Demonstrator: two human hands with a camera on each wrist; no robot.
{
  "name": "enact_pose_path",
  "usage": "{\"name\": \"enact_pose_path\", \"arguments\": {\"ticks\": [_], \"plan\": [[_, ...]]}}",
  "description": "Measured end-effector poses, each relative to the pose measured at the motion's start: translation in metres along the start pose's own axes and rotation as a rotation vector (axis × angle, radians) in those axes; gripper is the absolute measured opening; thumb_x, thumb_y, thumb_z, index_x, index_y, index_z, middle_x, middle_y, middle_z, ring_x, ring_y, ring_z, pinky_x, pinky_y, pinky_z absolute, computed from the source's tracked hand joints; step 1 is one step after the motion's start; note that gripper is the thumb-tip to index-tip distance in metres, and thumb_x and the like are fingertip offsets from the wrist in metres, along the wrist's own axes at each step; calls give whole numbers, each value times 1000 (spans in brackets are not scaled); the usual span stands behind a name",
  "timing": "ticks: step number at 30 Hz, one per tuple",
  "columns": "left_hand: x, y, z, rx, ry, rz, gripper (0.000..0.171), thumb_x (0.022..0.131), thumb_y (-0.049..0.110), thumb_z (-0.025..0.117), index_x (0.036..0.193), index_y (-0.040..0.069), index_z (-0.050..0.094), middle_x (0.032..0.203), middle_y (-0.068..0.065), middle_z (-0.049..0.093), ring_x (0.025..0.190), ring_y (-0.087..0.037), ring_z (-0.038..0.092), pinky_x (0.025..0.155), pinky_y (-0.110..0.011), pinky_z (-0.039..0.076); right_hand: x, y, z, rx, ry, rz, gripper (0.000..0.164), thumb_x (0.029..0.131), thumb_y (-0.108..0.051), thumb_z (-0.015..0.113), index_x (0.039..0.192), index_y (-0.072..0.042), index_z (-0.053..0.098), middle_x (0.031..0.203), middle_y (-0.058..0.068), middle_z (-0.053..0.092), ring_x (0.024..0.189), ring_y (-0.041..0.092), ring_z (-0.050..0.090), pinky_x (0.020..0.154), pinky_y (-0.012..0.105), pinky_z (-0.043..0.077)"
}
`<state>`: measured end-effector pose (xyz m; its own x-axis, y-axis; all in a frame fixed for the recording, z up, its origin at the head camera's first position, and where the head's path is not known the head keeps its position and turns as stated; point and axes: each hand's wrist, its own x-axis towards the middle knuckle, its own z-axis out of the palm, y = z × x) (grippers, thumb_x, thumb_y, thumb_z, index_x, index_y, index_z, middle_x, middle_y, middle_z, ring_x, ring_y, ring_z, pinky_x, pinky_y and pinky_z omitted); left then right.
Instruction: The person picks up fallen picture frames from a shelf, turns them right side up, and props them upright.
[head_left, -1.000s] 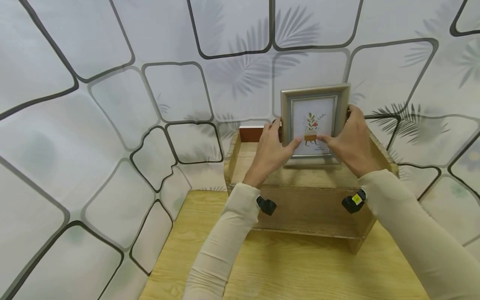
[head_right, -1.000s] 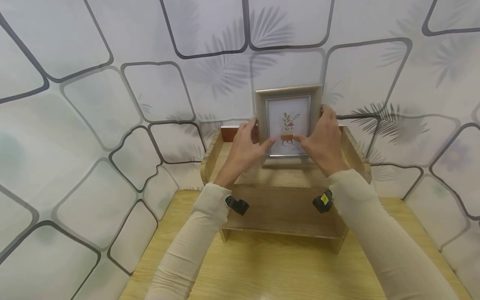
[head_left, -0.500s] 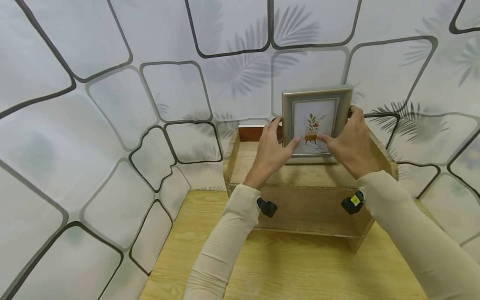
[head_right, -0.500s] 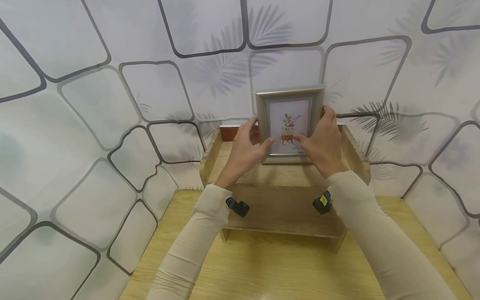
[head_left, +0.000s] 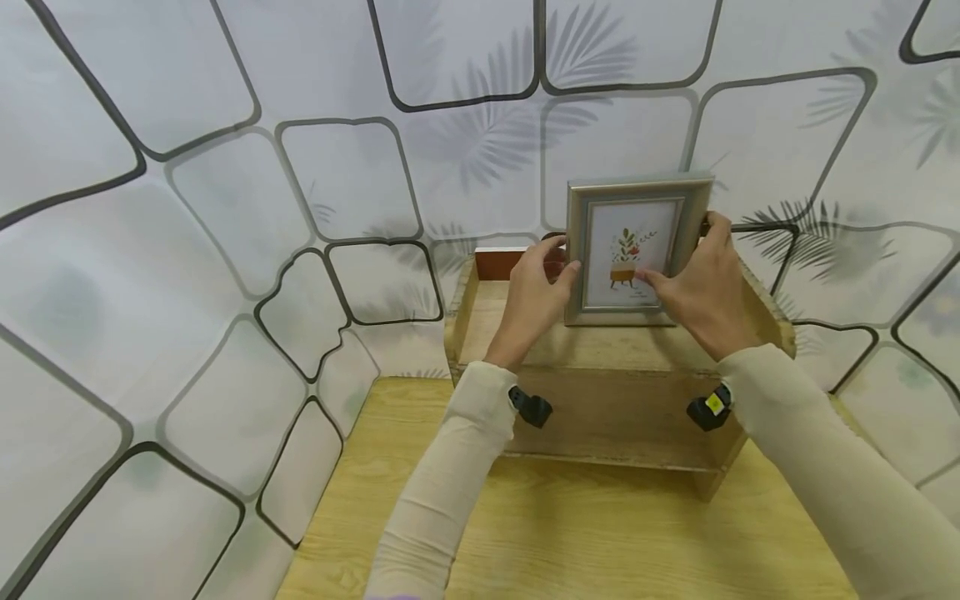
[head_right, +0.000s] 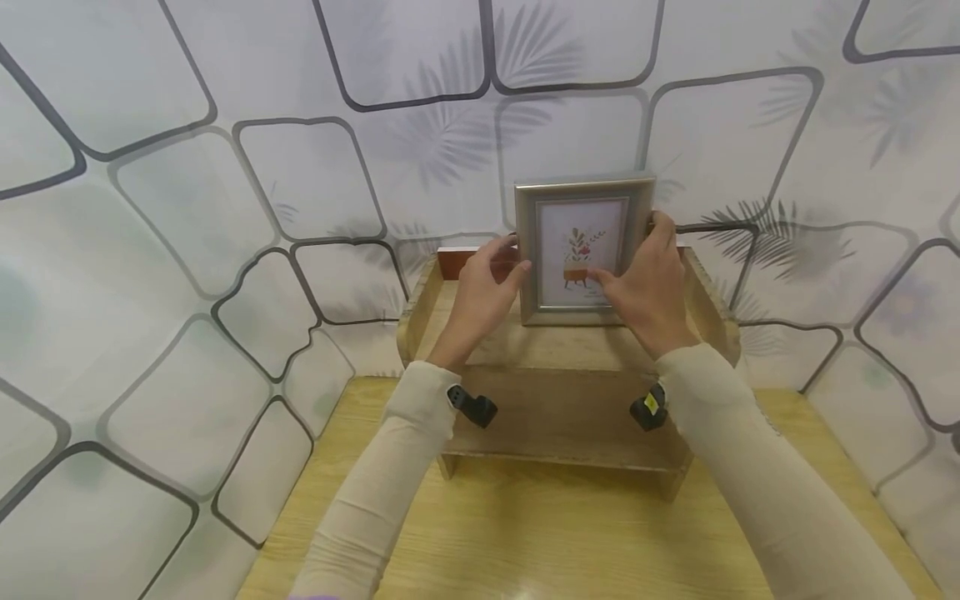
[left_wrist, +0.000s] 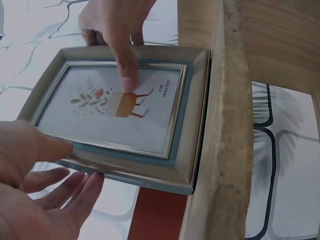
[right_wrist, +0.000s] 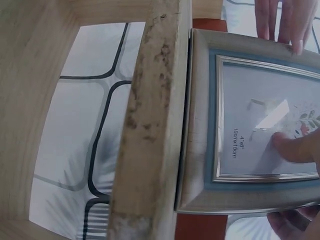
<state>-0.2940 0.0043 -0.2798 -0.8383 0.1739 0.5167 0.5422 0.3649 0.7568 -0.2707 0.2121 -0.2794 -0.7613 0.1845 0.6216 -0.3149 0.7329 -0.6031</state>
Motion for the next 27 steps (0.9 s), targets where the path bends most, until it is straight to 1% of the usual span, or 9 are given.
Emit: {"name": "enact_pose_path", "arguments": {"ticks": [4,7,10,12,15,18,22,25,27], "plan": [[1,-1,-1,31,19,4,37,100,11,65,137,4,62,113,-8,69,105,-18,64,86,-24,51,1,-3,-3,-47,41,-43,106,80,-29,88,153,5,19,140,33,38,123,51,45,101,63,39],[2,-2,-1,34,21,12,37,100,11,65,136,4,62,115,-8,70,105,-18,64,87,-25,51,4,-8,-6,-105,133,-158,112,80,-39,87,155,5,17,146,32,31,132,47,34,112,57,32],[2,-2,-1,31,25,15,37,100,11,65,136,4,62,116,-9,70,106,-18,65,87,-25,51,10,-17,-7,-138,221,-277,113,79,-45,86,155,6,20,153,30,26,145,41,21,122,48,18],[3,-3,-1,33,26,11,37,100,12,65,136,4,62,117,-9,71,106,-18,65,87,-25,52,15,-26,-6,-153,242,-346,111,81,-46,84,155,8,22,157,29,25,150,39,16,124,45,11],[3,-2,-1,38,24,3,37,100,12,66,136,5,63,116,-8,71,106,-18,65,88,-26,52,20,-41,-2,-170,219,-403,108,84,-47,81,155,8,23,159,28,24,153,38,8,124,44,3],[3,-2,-2,42,16,-3,37,100,13,65,136,5,63,116,-9,71,107,-19,66,89,-29,52,23,-54,5,-225,167,-442,102,88,-48,75,153,12,25,158,31,26,152,44,10,124,50,1],[3,-3,-3,48,2,-10,38,101,14,65,137,5,61,121,-10,70,111,-21,67,93,-32,53,25,-68,14,-310,78,-422,92,94,-52,67,148,14,34,151,34,36,147,50,22,123,56,4],[3,-3,-3,56,-8,-13,39,101,14,64,139,5,60,125,-10,69,114,-22,66,96,-32,52,25,-75,18,-369,48,-403,87,95,-54,63,143,16,42,143,34,45,140,51,33,122,58,10],[3,-2,-4,60,-16,-14,39,101,15,64,139,4,60,127,-10,68,115,-22,65,97,-32,52,26,-78,18,-396,44,-402,86,95,-54,63,140,17,44,140,35,48,137,52,37,122,58,13]]}}
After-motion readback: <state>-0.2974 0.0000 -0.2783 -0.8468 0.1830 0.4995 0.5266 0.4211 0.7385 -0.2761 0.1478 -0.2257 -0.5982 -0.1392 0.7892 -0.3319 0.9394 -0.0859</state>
